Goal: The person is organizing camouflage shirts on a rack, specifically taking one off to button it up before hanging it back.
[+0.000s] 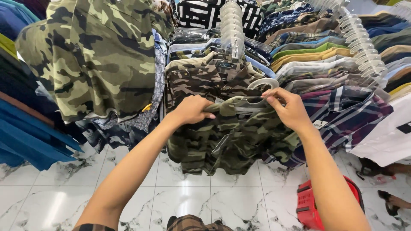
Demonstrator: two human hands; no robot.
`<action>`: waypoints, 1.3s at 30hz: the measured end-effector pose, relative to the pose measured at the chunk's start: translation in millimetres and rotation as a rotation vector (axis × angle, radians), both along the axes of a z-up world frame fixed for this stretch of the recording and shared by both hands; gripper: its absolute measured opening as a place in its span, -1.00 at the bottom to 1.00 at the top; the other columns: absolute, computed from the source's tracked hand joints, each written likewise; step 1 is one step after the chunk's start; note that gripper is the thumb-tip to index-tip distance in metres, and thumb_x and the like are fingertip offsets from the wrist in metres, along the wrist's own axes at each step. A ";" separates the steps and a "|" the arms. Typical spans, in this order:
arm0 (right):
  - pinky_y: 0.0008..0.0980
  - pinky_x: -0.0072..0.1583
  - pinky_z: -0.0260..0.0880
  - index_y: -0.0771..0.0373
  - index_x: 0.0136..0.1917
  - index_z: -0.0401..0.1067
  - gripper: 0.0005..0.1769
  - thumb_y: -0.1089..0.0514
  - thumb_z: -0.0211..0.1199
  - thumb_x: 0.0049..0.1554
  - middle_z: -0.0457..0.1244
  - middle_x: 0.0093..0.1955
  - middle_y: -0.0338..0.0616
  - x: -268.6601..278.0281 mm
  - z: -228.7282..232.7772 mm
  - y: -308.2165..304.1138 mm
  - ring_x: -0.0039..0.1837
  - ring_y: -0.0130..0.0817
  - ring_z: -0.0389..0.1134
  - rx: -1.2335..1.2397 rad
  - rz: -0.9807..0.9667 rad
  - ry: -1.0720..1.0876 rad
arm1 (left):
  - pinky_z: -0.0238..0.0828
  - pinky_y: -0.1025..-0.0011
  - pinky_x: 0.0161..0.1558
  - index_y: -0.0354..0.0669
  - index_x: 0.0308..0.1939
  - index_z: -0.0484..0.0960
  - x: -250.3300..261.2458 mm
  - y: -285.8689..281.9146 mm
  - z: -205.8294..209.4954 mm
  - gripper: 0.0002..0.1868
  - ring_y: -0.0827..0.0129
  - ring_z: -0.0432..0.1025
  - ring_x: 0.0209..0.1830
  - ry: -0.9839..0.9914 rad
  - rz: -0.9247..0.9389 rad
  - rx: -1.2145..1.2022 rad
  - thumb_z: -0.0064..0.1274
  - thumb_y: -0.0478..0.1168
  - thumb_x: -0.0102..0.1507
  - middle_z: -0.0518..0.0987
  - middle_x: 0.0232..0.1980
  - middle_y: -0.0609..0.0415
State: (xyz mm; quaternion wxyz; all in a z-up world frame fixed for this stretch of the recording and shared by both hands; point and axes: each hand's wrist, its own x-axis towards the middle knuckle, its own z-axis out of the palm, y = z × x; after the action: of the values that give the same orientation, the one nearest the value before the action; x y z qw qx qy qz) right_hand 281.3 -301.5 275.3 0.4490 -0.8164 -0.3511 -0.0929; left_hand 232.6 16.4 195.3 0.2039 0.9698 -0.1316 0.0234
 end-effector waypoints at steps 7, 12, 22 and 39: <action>0.20 0.38 0.26 0.37 0.30 0.47 -0.59 0.24 0.31 0.19 0.38 0.19 0.34 -10.4 -19.0 -52.2 0.30 0.34 0.34 -0.504 -0.235 0.289 | 0.42 0.19 -0.18 -0.03 -0.30 0.72 -3.1 40.5 24.7 -0.73 -0.02 0.53 -0.39 0.112 0.066 -0.062 0.24 0.07 0.21 0.57 -0.51 0.05; 0.08 0.27 0.38 0.31 0.18 0.56 -0.76 0.23 0.25 0.26 0.44 0.07 0.21 27.8 -64.9 -101.9 0.18 0.19 0.43 -0.459 -0.313 0.233 | 0.47 0.12 -0.09 0.00 -0.22 0.77 3.1 70.3 25.7 -0.77 -0.06 0.58 -0.28 0.139 0.109 -0.099 0.26 0.01 0.20 0.65 -0.44 0.01; 0.23 0.48 0.03 0.11 0.42 0.21 -0.29 0.32 0.31 0.03 0.10 0.60 -0.02 22.5 -73.9 -109.2 0.56 0.07 0.09 -0.133 -0.059 0.518 | 0.44 0.14 -0.08 0.00 -0.12 0.80 23.7 89.7 22.4 -0.76 -0.03 0.56 -0.32 0.145 0.111 -0.171 0.27 -0.01 0.22 0.66 -0.43 -0.01; 0.03 0.20 0.45 0.19 0.32 0.54 -0.66 0.11 0.17 0.32 0.45 0.11 0.15 25.0 -107.9 -166.7 0.18 0.19 0.45 -0.587 -0.427 0.294 | 0.37 0.19 -0.19 -0.11 -0.24 0.79 2.3 107.4 46.8 -0.79 0.05 0.45 -0.48 0.183 0.125 -0.179 0.28 -0.07 0.22 0.57 -0.56 -0.02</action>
State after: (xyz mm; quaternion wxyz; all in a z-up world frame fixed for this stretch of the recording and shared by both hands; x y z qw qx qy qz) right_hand 306.3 -468.2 167.4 0.2126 -0.9694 -0.1170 0.0382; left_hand 234.9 123.9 242.1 0.2990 0.9521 -0.0492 -0.0411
